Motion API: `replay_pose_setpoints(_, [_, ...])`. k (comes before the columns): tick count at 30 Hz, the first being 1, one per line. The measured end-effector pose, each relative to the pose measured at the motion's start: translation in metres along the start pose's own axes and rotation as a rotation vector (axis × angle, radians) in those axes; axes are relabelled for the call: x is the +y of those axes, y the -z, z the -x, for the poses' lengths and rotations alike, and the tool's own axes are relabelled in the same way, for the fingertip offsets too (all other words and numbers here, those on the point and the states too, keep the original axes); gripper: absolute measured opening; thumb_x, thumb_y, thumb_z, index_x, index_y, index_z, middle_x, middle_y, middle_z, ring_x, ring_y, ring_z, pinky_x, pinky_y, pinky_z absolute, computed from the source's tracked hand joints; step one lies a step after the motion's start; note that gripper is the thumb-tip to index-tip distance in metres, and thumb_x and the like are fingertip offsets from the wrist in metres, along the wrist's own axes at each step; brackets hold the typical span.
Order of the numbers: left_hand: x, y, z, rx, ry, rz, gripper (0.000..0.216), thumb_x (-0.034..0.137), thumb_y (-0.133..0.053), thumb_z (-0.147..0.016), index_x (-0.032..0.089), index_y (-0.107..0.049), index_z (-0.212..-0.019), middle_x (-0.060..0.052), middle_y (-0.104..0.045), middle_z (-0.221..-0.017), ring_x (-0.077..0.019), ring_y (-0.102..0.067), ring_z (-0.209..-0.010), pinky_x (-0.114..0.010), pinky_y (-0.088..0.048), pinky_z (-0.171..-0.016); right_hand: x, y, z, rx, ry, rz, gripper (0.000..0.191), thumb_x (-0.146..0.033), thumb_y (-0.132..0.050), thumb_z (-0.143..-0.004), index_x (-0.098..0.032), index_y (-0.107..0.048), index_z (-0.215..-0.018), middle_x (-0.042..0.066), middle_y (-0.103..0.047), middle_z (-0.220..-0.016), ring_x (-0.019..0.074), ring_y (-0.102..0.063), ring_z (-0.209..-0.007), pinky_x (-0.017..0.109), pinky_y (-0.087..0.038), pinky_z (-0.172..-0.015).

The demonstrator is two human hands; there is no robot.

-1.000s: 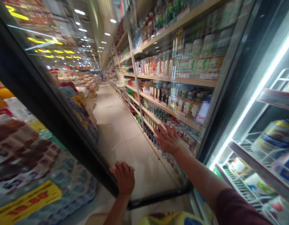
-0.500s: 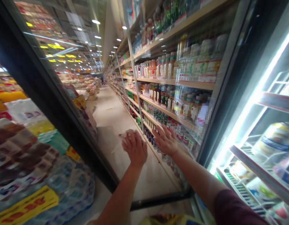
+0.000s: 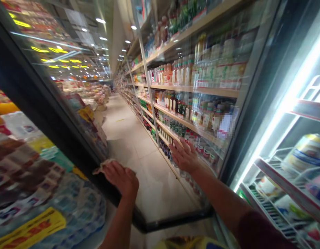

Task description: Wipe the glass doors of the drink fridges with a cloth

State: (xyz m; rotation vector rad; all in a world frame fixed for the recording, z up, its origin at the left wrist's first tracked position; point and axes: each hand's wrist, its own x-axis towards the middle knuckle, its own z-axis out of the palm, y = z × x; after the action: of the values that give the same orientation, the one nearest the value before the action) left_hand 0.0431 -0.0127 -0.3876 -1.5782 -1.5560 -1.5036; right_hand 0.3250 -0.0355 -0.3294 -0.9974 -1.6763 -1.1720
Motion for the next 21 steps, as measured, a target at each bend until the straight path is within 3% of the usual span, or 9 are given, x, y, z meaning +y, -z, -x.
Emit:
replay_pose_setpoints(2, [-0.004, -0.002, 0.020, 0.006, 0.081, 0.004, 0.072, 0.040, -0.027, -0.101, -0.006, -0.022, -0.155, -0.033, -0.019, -0.161, -0.0430, -0.009, -0.154, -0.068, -0.014, -0.121, 0.000, 0.001, 0.000, 0.008, 0.000, 0.004, 0.054, -0.034, -0.063, -0.092, -0.027, -0.054, -0.146, 0.002, -0.065, -0.139, 0.0204, -0.033, -0.151, 0.042, -0.004, -0.131])
replay_pose_setpoints(4, [0.001, -0.004, 0.023, 0.025, 0.122, 0.004, 0.074, 0.042, -0.028, -0.101, -0.005, -0.017, -0.157, -0.033, -0.014, -0.162, -0.0440, -0.007, -0.154, -0.071, -0.013, -0.119, 0.000, 0.003, 0.001, 0.012, 0.003, 0.009, 0.050, -0.034, -0.062, -0.093, -0.026, -0.057, -0.143, 0.002, -0.065, -0.138, 0.0209, -0.032, -0.151, 0.043, -0.005, -0.131])
replay_pose_setpoints(9, [0.040, -0.002, -0.033, 0.147, 0.085, -0.002, 0.068, 0.039, -0.026, -0.103, 0.006, -0.013, -0.161, -0.024, -0.013, -0.166, -0.0371, -0.006, -0.156, -0.066, -0.009, -0.122, 0.000, 0.003, 0.002, 0.008, 0.004, 0.021, 0.049, -0.034, -0.061, -0.093, -0.027, -0.059, -0.141, 0.002, -0.065, -0.138, 0.0208, -0.030, -0.152, 0.043, -0.008, -0.131])
replay_pose_setpoints(12, [0.076, -0.005, -0.037, 0.106, -0.077, 0.037, 0.067, 0.039, -0.023, -0.103, 0.007, -0.013, -0.161, -0.022, -0.015, -0.166, -0.0369, -0.003, -0.156, -0.066, -0.007, -0.122, 0.000, 0.002, 0.001, 0.011, 0.011, 0.040, 0.049, -0.035, -0.061, -0.093, -0.027, -0.058, -0.142, 0.002, -0.064, -0.139, 0.0210, -0.031, -0.151, 0.044, -0.008, -0.131])
replay_pose_setpoints(14, [0.100, -0.011, -0.016, 0.023, -0.263, 0.064, 0.066, 0.039, -0.025, -0.103, 0.008, -0.016, -0.161, -0.021, -0.019, -0.165, -0.0342, -0.001, -0.156, -0.062, -0.007, -0.123, 0.000, 0.002, 0.001, 0.014, 0.011, 0.049, 0.050, -0.035, -0.060, -0.093, -0.028, -0.058, -0.142, 0.002, -0.064, -0.139, 0.0214, -0.032, -0.151, 0.044, -0.008, -0.130])
replay_pose_setpoints(16, [0.117, -0.017, 0.009, -0.053, -0.493, 0.072, 0.063, 0.039, -0.031, -0.103, 0.012, -0.026, -0.159, -0.018, -0.035, -0.160, -0.0295, -0.010, -0.156, -0.055, -0.006, -0.126, 0.000, 0.001, 0.001, 0.013, 0.016, 0.058, 0.050, -0.036, -0.059, -0.094, -0.027, -0.057, -0.143, 0.003, -0.063, -0.140, 0.0220, -0.034, -0.150, 0.044, -0.008, -0.130])
replay_pose_setpoints(18, [0.125, -0.019, 0.020, -0.091, -0.630, 0.060, 0.057, 0.039, -0.036, -0.103, 0.016, -0.038, -0.155, -0.014, -0.048, -0.153, -0.0258, -0.021, -0.154, -0.049, -0.005, -0.128, 0.001, 0.001, 0.002, 0.006, 0.018, 0.060, 0.050, -0.037, -0.058, -0.094, -0.028, -0.057, -0.144, 0.003, -0.063, -0.141, 0.0221, -0.035, -0.150, 0.044, -0.007, -0.130])
replay_pose_setpoints(21, [0.113, -0.010, -0.004, -0.074, -0.603, 0.019, 0.056, 0.039, -0.036, -0.103, 0.016, -0.042, -0.153, -0.013, -0.046, -0.154, -0.0253, -0.023, -0.154, -0.048, -0.005, -0.128, 0.001, 0.001, 0.003, 0.001, 0.015, 0.059, 0.051, -0.036, -0.059, -0.093, -0.029, -0.057, -0.143, 0.003, -0.063, -0.141, 0.0220, -0.036, -0.149, 0.044, -0.007, -0.130])
